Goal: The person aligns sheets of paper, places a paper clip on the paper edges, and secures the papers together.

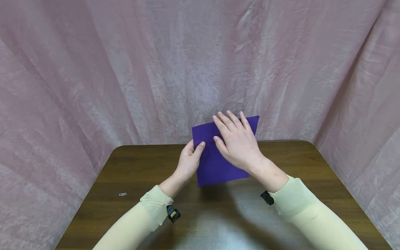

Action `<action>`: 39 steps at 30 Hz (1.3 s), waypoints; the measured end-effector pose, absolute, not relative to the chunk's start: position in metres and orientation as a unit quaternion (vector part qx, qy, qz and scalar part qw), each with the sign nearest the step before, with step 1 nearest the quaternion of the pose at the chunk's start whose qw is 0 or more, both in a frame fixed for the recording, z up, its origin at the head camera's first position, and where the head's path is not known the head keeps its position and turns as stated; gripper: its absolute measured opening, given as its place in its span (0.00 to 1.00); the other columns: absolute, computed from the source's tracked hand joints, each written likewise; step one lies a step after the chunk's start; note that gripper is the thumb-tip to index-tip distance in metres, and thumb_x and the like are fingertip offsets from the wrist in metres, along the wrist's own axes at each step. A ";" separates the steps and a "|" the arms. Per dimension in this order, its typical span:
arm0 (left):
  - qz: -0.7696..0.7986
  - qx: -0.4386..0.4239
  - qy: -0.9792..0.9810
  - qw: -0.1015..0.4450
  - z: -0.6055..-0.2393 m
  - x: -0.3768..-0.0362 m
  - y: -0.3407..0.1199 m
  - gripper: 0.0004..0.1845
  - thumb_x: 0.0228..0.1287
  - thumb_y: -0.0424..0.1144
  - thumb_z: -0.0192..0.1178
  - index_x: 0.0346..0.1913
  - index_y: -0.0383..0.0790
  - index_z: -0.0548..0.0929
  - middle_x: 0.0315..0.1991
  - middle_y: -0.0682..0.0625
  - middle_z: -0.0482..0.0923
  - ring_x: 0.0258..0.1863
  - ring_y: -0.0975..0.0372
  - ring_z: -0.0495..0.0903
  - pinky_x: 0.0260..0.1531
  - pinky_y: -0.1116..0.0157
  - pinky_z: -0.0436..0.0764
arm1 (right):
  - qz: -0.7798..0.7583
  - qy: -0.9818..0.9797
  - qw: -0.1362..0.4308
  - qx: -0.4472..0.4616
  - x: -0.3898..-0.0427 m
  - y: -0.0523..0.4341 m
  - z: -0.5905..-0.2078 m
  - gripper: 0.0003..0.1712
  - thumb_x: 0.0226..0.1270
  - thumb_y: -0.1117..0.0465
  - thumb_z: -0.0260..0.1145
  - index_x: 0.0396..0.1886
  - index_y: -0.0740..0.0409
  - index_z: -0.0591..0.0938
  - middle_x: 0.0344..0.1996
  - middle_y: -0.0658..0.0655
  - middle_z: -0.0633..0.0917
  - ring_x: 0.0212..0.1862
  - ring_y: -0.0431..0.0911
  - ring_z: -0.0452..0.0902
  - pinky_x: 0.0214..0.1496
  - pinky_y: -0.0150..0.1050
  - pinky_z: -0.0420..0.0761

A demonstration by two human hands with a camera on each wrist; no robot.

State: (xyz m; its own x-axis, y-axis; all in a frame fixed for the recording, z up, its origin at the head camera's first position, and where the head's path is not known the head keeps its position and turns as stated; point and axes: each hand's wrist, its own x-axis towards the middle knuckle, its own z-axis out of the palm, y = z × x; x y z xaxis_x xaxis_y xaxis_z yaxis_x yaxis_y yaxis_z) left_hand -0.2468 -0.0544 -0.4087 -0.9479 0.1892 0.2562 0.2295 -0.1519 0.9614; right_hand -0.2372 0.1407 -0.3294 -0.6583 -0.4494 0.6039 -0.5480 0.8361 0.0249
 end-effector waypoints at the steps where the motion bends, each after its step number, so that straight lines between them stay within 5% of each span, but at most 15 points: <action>1: -0.740 -0.157 -0.653 0.017 -0.409 -0.247 -0.054 0.16 0.82 0.43 0.52 0.60 0.36 0.77 0.48 0.36 0.85 0.46 0.40 0.85 0.46 0.42 0.84 | 0.081 -0.909 0.309 0.269 -0.238 0.146 -0.329 0.33 0.78 0.47 0.52 0.77 0.55 0.68 0.75 0.58 0.70 0.78 0.57 0.57 0.80 0.58 0.42; 13: -0.733 -0.140 -0.665 0.034 -0.410 -0.247 -0.054 0.15 0.81 0.44 0.52 0.57 0.35 0.78 0.44 0.38 0.85 0.42 0.43 0.86 0.43 0.42 0.84 | 0.198 -0.923 0.280 0.173 -0.249 0.201 -0.335 0.31 0.79 0.53 0.54 0.77 0.57 0.68 0.77 0.62 0.64 0.78 0.62 0.53 0.78 0.63 0.48; 24: -0.740 -0.139 -0.657 0.037 -0.411 -0.245 -0.052 0.15 0.81 0.42 0.52 0.57 0.34 0.78 0.43 0.37 0.84 0.41 0.45 0.86 0.42 0.44 0.85 | 0.561 -0.800 0.157 0.142 -0.245 0.201 -0.356 0.45 0.77 0.67 0.54 0.84 0.55 0.40 0.79 0.63 0.55 0.77 0.56 0.56 0.76 0.56 0.60; 39: -0.743 -0.135 -0.654 0.036 -0.410 -0.245 -0.051 0.14 0.82 0.42 0.52 0.58 0.35 0.77 0.44 0.37 0.84 0.41 0.45 0.86 0.42 0.44 0.85 | 0.640 -0.753 0.139 0.069 -0.244 0.192 -0.401 0.35 0.72 0.75 0.51 0.78 0.64 0.59 0.66 0.67 0.74 0.64 0.56 0.71 0.66 0.47 0.70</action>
State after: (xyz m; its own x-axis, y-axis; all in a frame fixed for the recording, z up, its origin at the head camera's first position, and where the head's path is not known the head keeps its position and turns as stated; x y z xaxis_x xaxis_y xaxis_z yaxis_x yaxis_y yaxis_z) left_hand -0.2447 -0.0507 -0.4105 -0.9610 0.1225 0.2480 0.2304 -0.1418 0.9627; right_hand -0.2444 0.1921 -0.4008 -0.9518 0.0743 0.2975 -0.2817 0.1712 -0.9441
